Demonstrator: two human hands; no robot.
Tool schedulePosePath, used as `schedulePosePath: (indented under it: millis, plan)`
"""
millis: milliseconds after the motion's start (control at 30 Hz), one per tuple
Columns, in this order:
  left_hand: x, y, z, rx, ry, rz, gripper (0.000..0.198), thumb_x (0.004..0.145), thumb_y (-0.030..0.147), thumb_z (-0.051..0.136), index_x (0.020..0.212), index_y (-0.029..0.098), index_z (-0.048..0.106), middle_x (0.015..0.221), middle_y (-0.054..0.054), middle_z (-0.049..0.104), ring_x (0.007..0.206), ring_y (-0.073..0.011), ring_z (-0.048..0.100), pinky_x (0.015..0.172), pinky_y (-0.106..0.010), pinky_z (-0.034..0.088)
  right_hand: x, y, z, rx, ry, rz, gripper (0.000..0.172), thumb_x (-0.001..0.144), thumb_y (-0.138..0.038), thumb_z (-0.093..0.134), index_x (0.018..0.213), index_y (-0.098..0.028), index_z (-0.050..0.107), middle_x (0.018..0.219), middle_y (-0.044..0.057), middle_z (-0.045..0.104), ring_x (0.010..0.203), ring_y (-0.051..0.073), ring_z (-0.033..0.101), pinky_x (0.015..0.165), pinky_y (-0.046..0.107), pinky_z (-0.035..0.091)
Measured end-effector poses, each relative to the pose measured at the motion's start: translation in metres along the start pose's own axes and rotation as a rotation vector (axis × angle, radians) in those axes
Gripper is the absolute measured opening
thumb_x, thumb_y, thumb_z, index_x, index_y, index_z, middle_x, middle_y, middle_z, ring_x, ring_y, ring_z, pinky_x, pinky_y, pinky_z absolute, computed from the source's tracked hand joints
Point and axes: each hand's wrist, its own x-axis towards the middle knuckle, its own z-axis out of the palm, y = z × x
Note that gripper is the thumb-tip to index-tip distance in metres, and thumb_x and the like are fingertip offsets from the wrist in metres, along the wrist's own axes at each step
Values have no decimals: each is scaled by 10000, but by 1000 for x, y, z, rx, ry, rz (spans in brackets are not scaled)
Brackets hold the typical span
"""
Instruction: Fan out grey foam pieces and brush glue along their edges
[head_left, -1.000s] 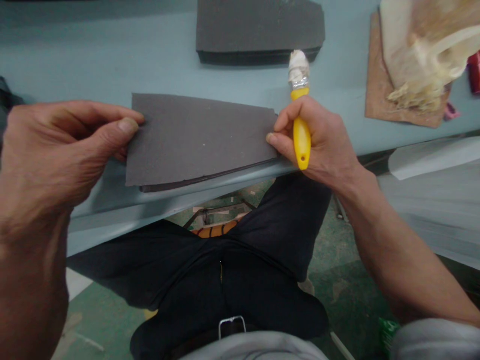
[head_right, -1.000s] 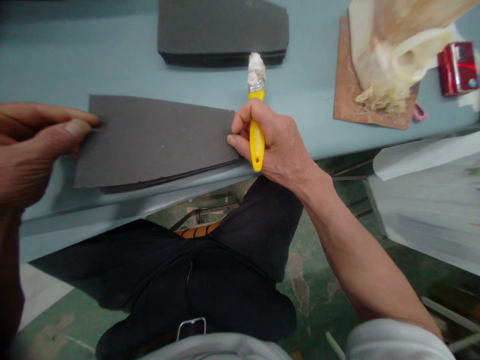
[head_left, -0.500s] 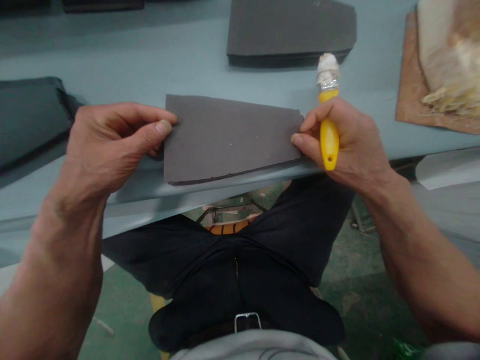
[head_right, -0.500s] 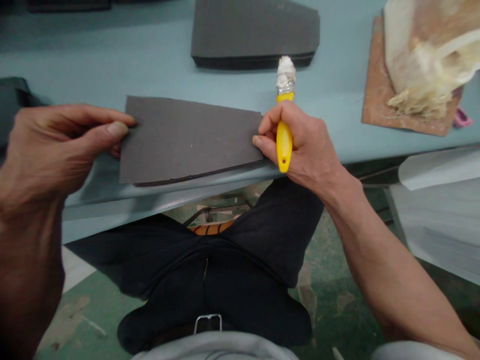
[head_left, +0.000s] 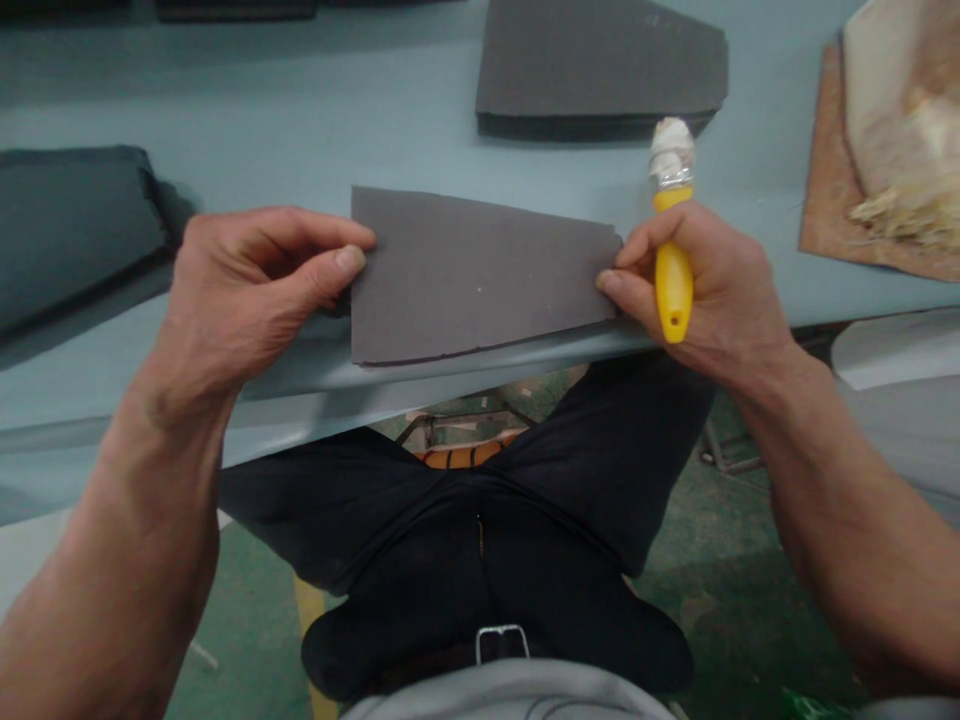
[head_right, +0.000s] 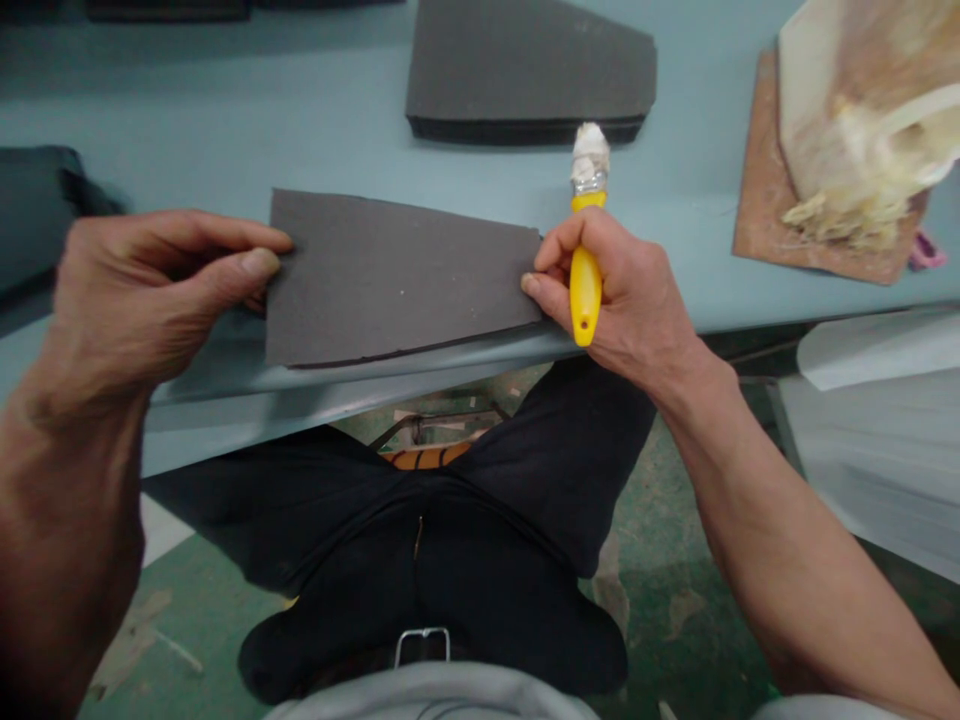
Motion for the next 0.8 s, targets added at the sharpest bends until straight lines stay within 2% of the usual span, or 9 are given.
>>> schedulePosePath:
  millis: [233, 367, 667, 800]
  plan:
    - [0, -2, 0, 20, 17, 28, 186, 840, 260, 882, 1021, 216, 894, 782, -3, 811, 585, -58, 626, 593, -138, 529, 1, -3, 1, 7, -19, 36, 319, 907, -564, 810, 902, -313, 613, 762, -4, 667, 609, 177, 534, 587, 368, 493]
    - [0, 1, 0, 33, 22, 17, 195, 836, 257, 871, 1020, 197, 892, 771, -2, 807, 582, -56, 617, 597, -134, 532, 1, -4, -1, 20, -41, 26, 302, 926, -522, 811, 909, -300, 607, 777, 0, 678, 629, 178, 568, 610, 365, 512]
    - [0, 6, 1, 104, 13, -21, 328, 841, 389, 856, 1066, 152, 879, 743, 12, 761, 602, -56, 608, 617, -156, 533, -1, -3, 0, -19, -30, -14, 257, 979, -471, 785, 950, -273, 623, 812, -12, 670, 670, 161, 599, 661, 339, 535]
    - [0, 7, 2, 96, 20, -41, 302, 834, 347, 848, 1070, 162, 880, 748, 14, 766, 611, -53, 614, 626, -150, 532, -1, -2, 0, -20, -26, -10, 261, 974, -483, 786, 958, -271, 635, 824, -18, 669, 679, 158, 613, 665, 340, 545]
